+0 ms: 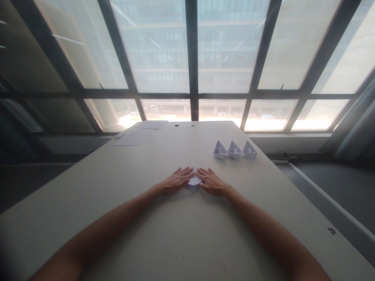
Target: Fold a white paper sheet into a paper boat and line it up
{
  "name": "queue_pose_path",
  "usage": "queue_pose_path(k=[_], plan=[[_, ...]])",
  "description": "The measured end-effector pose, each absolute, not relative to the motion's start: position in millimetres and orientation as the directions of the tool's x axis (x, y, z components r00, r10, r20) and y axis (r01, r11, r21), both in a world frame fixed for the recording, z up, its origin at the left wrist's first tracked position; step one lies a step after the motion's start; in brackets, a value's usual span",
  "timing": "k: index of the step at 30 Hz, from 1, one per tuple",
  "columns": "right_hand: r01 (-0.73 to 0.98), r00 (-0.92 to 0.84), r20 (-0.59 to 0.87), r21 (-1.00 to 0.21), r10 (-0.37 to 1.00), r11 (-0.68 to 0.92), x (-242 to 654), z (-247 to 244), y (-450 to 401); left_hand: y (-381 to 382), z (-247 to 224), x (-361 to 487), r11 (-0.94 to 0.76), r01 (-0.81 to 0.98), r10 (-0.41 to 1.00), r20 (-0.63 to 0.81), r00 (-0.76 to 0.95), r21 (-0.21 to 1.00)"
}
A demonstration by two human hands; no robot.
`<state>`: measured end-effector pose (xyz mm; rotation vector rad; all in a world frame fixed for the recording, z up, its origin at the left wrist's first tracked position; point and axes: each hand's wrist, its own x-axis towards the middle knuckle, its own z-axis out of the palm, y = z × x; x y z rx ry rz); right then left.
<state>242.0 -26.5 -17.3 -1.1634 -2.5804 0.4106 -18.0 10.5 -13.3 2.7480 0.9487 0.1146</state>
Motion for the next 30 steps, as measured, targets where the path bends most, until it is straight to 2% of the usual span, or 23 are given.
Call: queue_pose_path(k=[6, 11, 18, 26, 30], plan=[[0.706, -0.567, 0.121, -0.439, 0.815, 0.556, 237.9, -17.0, -25.3, 10.0, -16.9, -15.0, -0.767, 0.605, 0.626, 0.042, 0.779, 0.214], [0.748, -0.564, 0.122, -0.344, 0.817, 0.568, 232.5, -18.0, -28.5, 8.3, -16.5, -14.9, -0.763, 0.619, 0.635, 0.036, 0.771, 0.186], [0.767, -0.569, 0.110, -0.286, 0.815, 0.574, 230.4, -15.0, -33.8, 0.6, -11.3, -11.3, -0.760, 0.631, 0.644, 0.044, 0.764, 0.157], [0.767, -0.564, 0.123, -0.287, 0.817, 0.573, 228.8, -14.8, -34.8, -2.5, -11.0, -7.4, -0.749, 0.641, 0.657, 0.067, 0.751, 0.165], [0.801, -0.496, 0.136, -0.310, 0.858, 0.512, 223.5, -19.7, -32.6, 0.5, -14.5, -7.3, -0.740, 0.646, 0.667, 0.079, 0.741, 0.187]])
